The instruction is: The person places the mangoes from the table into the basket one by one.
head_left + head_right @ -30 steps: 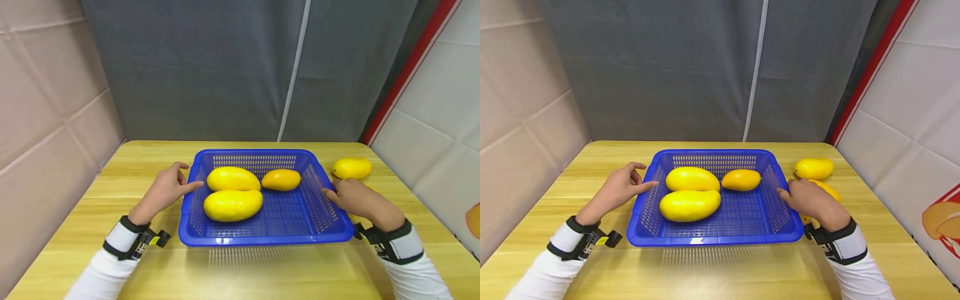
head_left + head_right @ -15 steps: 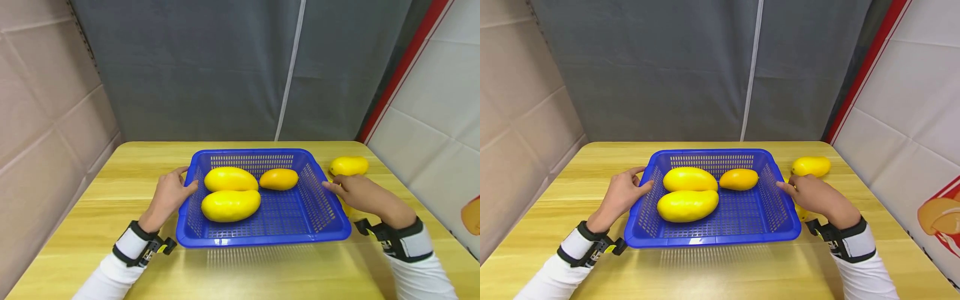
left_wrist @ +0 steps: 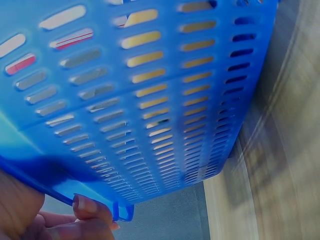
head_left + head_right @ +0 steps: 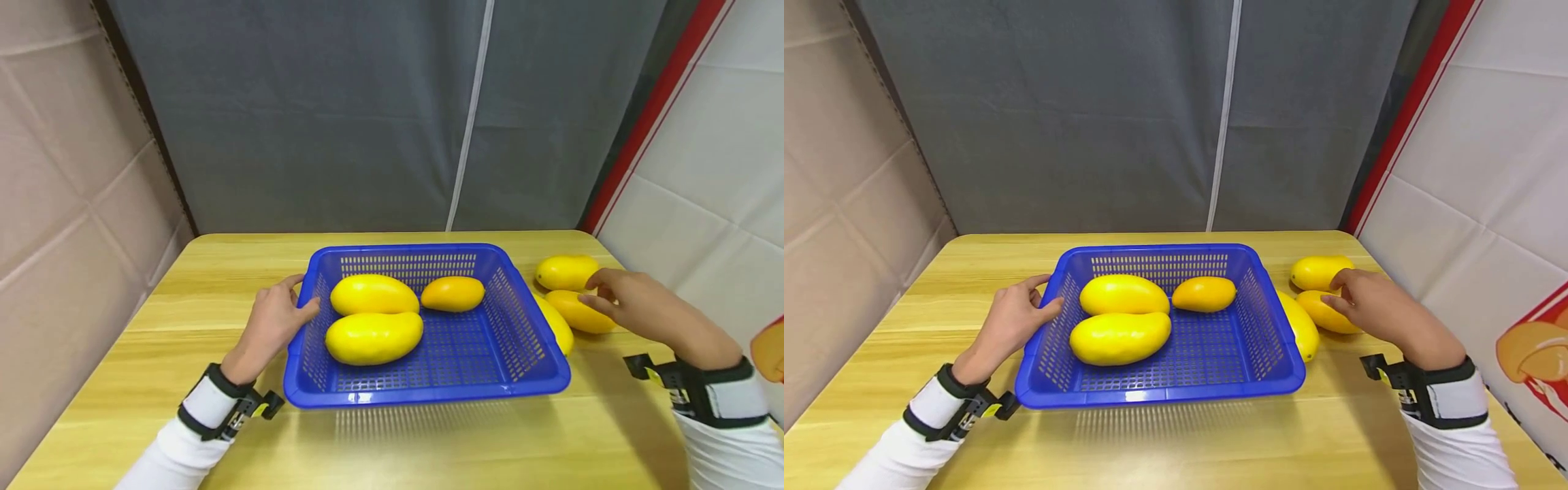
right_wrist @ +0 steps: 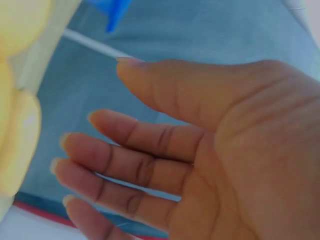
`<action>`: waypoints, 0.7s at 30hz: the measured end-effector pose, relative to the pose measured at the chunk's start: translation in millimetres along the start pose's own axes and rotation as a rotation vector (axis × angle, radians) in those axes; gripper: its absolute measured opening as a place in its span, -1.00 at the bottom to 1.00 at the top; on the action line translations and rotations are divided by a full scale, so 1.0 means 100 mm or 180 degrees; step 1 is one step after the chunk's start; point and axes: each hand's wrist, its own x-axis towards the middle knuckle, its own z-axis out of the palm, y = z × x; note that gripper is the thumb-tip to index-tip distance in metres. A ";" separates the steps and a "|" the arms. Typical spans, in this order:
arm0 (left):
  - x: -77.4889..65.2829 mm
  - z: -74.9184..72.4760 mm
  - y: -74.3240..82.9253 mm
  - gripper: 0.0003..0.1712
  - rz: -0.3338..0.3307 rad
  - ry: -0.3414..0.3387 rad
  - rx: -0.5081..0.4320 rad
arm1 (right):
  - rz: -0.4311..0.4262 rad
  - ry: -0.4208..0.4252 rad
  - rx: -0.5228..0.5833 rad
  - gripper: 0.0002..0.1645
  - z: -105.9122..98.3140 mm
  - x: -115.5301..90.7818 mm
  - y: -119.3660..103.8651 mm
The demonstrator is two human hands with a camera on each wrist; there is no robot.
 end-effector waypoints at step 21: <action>0.00 0.02 0.00 -0.28 -0.0059 -0.0103 -0.0013 | -0.0040 -0.0521 0.0273 -0.20 0.52 0.21 0.53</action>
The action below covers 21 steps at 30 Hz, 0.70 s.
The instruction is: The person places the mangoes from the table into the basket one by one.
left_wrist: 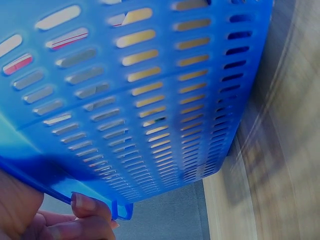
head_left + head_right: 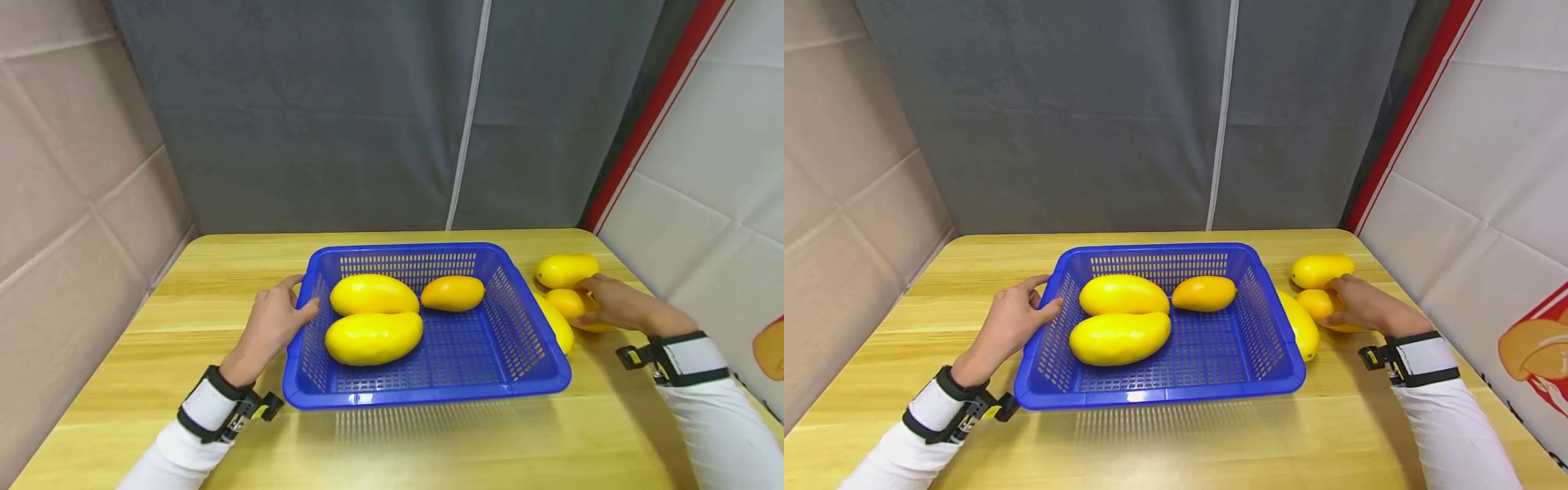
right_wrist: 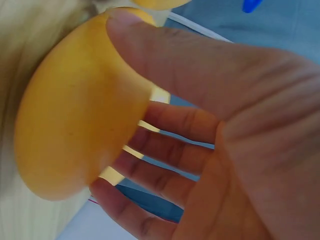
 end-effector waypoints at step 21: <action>-0.01 0.00 -0.01 -0.30 0.0001 0.0002 0.0010 | 0.0168 -0.0361 -0.0030 -0.40 -0.02 -0.03 0.06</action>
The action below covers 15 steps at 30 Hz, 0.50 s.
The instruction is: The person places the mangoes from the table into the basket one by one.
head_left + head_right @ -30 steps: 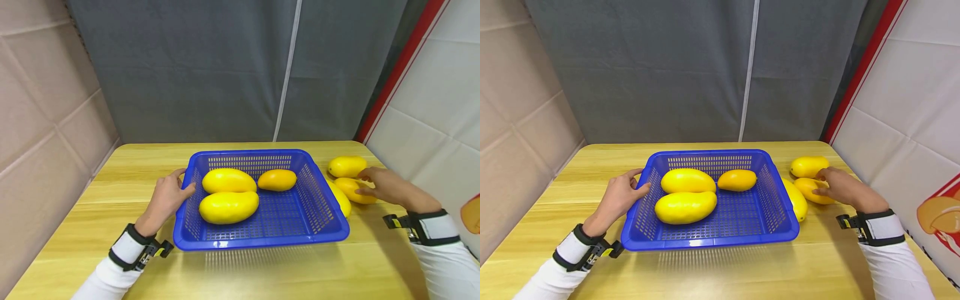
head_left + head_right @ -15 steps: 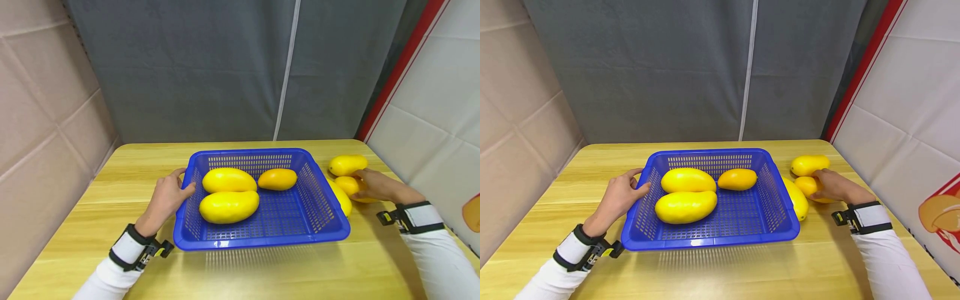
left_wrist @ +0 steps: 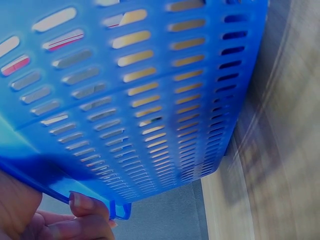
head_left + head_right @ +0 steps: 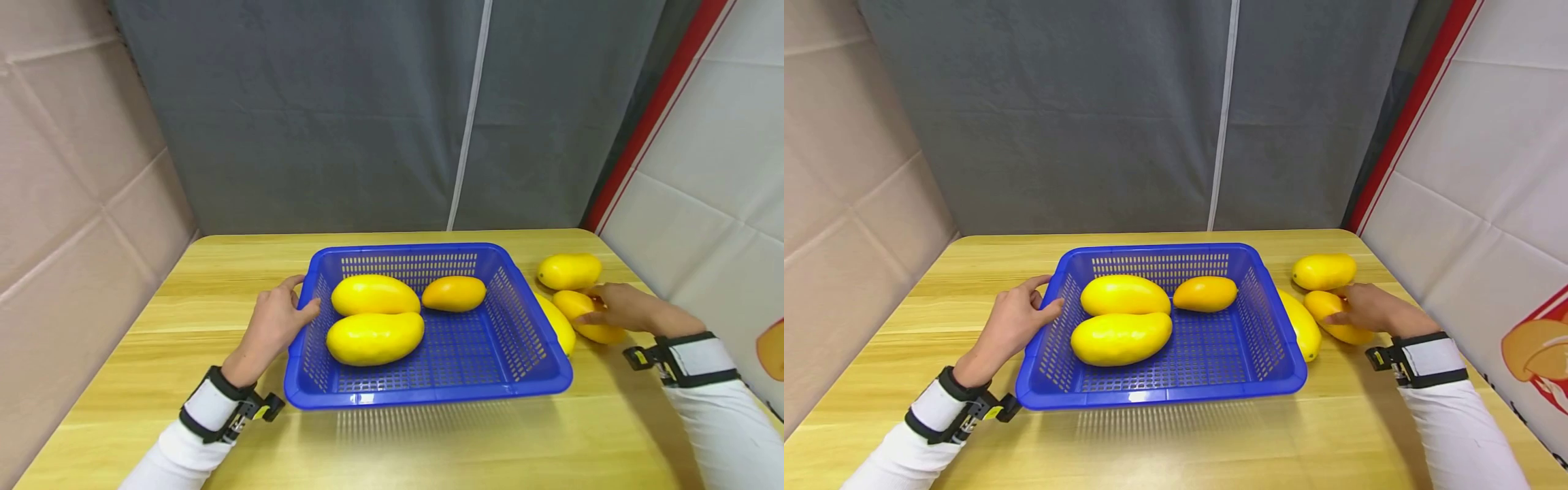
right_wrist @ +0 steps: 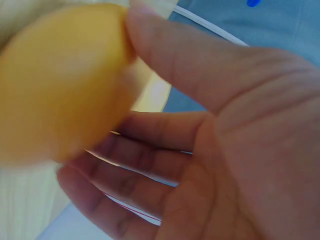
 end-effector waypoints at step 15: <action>-0.01 -0.01 0.00 -0.30 0.0002 -0.0011 -0.0031 | -0.0353 0.0288 -0.0423 -0.18 -0.08 -0.12 0.01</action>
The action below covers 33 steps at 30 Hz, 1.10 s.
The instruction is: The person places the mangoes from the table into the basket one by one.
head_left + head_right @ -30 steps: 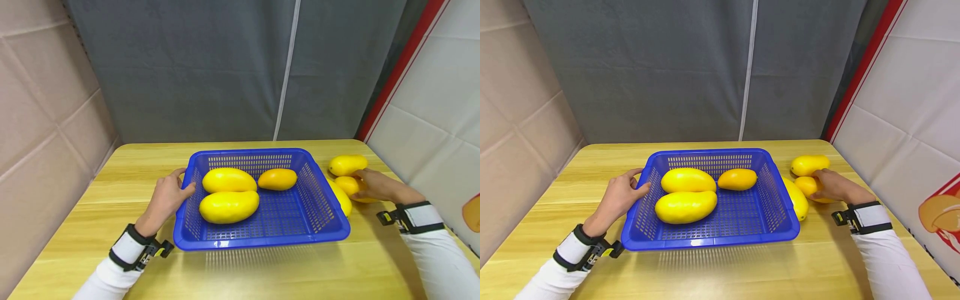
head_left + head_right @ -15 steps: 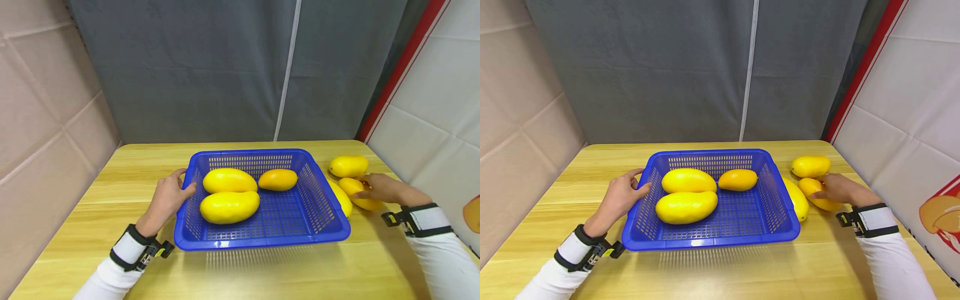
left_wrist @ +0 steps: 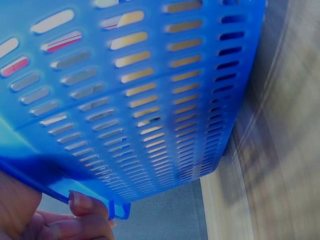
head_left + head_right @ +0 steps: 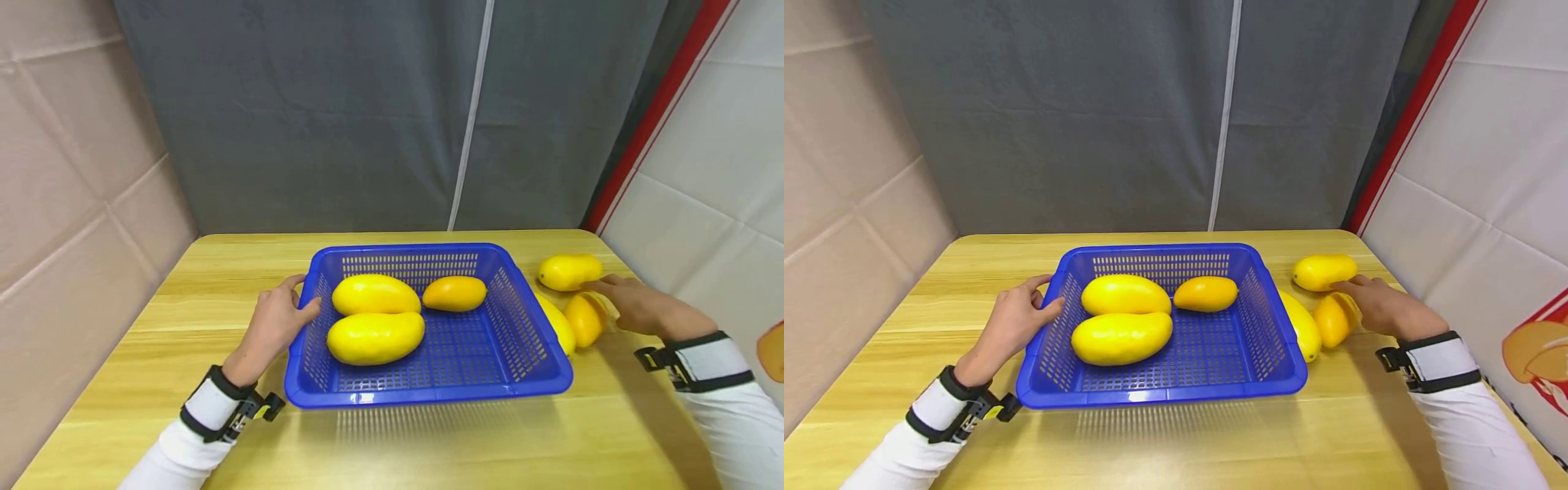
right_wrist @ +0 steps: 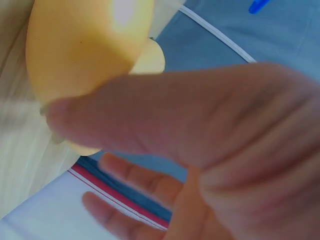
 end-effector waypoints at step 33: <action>0.00 0.00 0.01 -0.31 -0.0012 0.0012 0.0023 | 0.0207 -0.0471 0.0240 -0.22 0.05 0.08 0.06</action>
